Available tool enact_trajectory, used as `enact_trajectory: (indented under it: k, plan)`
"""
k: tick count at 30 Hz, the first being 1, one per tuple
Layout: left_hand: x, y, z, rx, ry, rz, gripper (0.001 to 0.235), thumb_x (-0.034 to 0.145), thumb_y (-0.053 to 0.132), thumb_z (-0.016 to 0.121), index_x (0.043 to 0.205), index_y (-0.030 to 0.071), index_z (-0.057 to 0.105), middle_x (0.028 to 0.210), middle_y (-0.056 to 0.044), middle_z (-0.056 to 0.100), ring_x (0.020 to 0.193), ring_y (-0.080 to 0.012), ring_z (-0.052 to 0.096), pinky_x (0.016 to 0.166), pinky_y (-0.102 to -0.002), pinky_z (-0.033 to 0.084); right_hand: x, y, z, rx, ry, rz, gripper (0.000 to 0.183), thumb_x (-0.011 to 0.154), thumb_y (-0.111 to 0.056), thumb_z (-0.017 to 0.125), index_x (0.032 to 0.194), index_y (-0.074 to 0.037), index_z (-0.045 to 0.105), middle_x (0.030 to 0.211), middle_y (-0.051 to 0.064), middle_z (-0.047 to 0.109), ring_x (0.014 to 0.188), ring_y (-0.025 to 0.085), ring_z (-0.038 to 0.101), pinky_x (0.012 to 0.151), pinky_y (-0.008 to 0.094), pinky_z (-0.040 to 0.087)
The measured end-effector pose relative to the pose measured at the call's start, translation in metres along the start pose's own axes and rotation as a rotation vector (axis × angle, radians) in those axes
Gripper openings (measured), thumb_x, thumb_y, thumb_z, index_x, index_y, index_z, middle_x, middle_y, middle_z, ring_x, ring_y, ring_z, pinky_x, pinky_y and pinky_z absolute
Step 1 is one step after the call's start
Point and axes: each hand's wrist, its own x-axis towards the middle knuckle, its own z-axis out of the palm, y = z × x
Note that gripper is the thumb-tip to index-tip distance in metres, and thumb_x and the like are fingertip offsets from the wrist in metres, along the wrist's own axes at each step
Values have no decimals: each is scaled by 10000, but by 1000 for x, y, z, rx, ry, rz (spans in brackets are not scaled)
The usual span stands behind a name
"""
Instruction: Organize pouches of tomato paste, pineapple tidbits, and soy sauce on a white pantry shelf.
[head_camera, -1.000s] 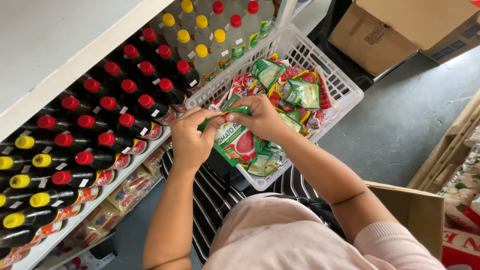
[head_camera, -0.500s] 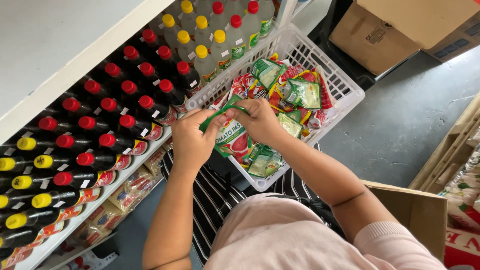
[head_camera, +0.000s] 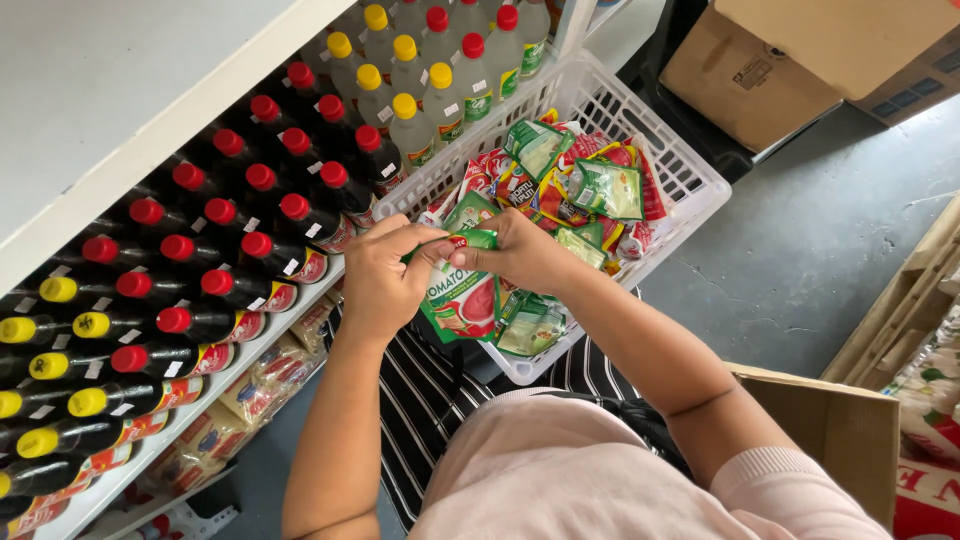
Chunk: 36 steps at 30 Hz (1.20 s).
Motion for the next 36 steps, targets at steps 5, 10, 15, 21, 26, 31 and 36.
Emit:
enact_trajectory:
  k: [5,10,15,21,26,31,36]
  plan:
    - [0,-2,2,-3,25,38,116,873,108,816,964,56,765,767,-86,652,670,-229,635,592,-343,472,4,13,2,32,-2,-148,263,904,-288,802,966,-33,791,714,-76,639,654,11,485,562,267,430]
    - [-1,-3,2,1,44,47,127,871,93,825,977,51,767,770,-88,653,672,-226,630,589,-336,464,5,15,2,-43,30,-209,253,897,-262,825,933,-16,779,703,-43,658,693,17,503,613,278,482]
    - [-2,-3,3,-37,65,52,137,853,64,811,982,53,765,775,-85,659,675,-221,632,596,-328,467,2,13,5,-137,68,-301,242,871,-246,838,932,-21,773,687,1,680,656,33,519,604,284,487]
    - [5,-2,-1,-34,32,-197,216,840,174,843,982,49,740,776,-63,712,679,-149,664,605,-288,497,3,10,9,-6,94,-241,251,897,-262,803,976,-25,781,715,-50,681,673,17,523,603,264,488]
    - [-1,-9,-11,-144,-72,-448,306,853,307,828,1003,55,737,756,-31,750,654,-63,648,598,-246,508,10,22,-1,72,68,-95,311,951,-347,714,827,-63,684,616,-90,500,556,29,406,484,266,367]
    - [-5,-6,-16,-37,-168,-535,287,868,319,820,990,61,797,655,-48,718,572,-75,599,558,-266,480,21,49,-13,149,61,-87,581,1019,-463,643,598,-96,483,555,-90,358,517,37,276,438,298,244]
    - [-13,-16,-14,-84,-141,-431,239,845,254,829,967,50,807,662,-6,730,576,-52,579,549,-266,467,29,61,-17,387,-72,-10,608,983,-497,653,541,-137,443,503,-73,339,465,68,263,435,312,218]
